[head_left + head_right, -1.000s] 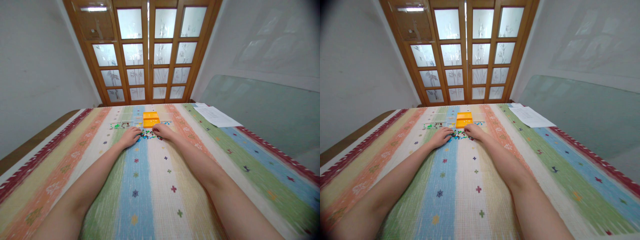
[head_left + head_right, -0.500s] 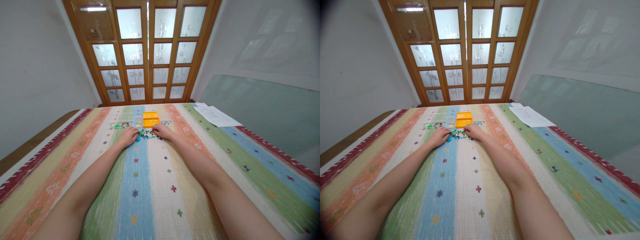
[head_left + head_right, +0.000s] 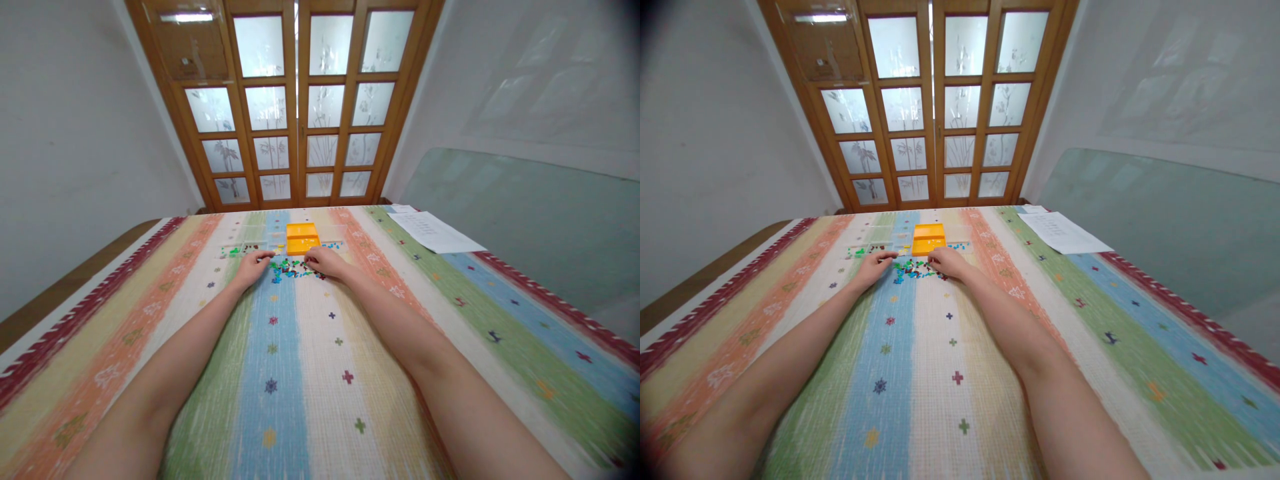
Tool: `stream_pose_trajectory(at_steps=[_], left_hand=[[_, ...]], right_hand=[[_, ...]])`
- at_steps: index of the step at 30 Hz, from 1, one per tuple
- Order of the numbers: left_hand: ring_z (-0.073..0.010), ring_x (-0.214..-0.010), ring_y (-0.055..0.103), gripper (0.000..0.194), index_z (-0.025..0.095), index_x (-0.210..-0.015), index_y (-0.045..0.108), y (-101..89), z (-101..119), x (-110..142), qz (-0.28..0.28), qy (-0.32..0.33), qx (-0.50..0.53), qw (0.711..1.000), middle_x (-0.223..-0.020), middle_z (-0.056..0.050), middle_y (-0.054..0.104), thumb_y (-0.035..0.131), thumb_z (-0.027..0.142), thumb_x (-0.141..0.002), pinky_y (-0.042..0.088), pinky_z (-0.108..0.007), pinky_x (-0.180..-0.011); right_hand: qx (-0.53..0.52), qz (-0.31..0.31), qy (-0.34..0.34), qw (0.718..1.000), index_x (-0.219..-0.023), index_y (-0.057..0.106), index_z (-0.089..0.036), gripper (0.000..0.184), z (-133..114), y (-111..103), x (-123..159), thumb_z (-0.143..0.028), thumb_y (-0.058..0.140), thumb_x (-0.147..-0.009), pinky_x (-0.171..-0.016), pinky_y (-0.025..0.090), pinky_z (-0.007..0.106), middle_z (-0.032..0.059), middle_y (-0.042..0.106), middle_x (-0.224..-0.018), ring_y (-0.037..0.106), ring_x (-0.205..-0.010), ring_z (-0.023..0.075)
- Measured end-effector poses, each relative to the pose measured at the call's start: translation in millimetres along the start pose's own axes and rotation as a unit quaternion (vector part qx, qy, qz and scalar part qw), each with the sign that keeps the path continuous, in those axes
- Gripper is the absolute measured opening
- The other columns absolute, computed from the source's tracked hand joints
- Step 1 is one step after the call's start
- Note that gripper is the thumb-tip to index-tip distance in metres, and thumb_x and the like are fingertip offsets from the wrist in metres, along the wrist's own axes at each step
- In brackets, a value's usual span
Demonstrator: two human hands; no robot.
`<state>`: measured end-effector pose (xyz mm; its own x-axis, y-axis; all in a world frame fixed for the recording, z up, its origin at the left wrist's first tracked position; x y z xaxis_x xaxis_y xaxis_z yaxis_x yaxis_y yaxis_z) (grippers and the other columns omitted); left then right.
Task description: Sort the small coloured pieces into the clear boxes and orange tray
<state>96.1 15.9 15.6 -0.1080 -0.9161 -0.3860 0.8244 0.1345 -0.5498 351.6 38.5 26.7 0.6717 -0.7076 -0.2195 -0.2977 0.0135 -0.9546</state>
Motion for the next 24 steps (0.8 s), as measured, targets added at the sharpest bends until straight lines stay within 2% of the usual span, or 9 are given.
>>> stream_pose_trajectory(at_steps=[5, 14, 18, 24], left_hand=[[-0.0236, -0.09, 0.07, 0.03, 0.017, -0.103, 0.081, -4.2, -6, -2, 0.027, -0.038, 0.058, 0.997, -0.099, -0.007, 0.08, 0.065, 0.033, -0.083, 0.055, -0.038, -0.089], [-0.0194, -0.08, 0.064, 0.028, 0.017, -0.096, 0.077, -14.5, -24, -7, 0.085, -0.066, 0.109, 0.988, -0.092, -0.006, 0.075, 0.069, 0.035, -0.076, 0.051, -0.032, -0.077], [-0.0187, -0.082, 0.065, 0.028, 0.017, -0.097, 0.075, -28.9, -36, -10, 0.128, -0.079, 0.129, 0.98, -0.094, -0.006, 0.075, 0.068, 0.035, -0.077, 0.051, -0.031, -0.079], [-0.0174, -0.078, 0.063, 0.028, 0.017, -0.098, 0.075, -64.8, -69, -10, 0.237, -0.119, 0.139, 0.954, -0.09, -0.005, 0.073, 0.068, 0.032, -0.076, 0.051, -0.028, -0.074]], right_hand=[[-0.001, 0.004, -0.006, 1.0, -0.104, 0.077, -0.018, 0.019, 1, 1, -1, -0.02, 0.06, -0.097, -0.081, 0.04, 0.026, 0.0086, 0.077, -0.105, 0.066, -0.097, 0.021], [-0.006, 0.0, -0.006, 1.0, -0.103, 0.078, -0.018, 0.02, 1, 1, 0, -0.019, 0.059, -0.096, -0.08, 0.039, 0.026, 0.0087, 0.076, -0.103, 0.065, -0.095, 0.0204], [0.005, -0.003, -0.007, 1.0, -0.104, 0.078, -0.018, 0.02, -1, 0, 0, -0.021, 0.059, -0.097, -0.08, 0.04, 0.026, 0.0093, 0.076, -0.104, 0.065, -0.096, 0.021], [0.012, 0.0, -0.012, 1.0, -0.103, 0.077, -0.018, 0.02, -4, -2, 1, -0.022, 0.059, -0.099, -0.08, 0.039, 0.026, 0.0099, 0.076, -0.105, 0.065, -0.096, 0.021]])
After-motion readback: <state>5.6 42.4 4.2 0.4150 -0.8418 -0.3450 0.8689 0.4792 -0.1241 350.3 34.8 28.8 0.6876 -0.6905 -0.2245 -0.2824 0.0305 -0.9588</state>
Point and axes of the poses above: each hand's wrist, its own x-axis away from the middle knuckle, its own y-axis out of the palm, z = x × y, the point moved 6 cm from there along -x, towards the middle knuckle
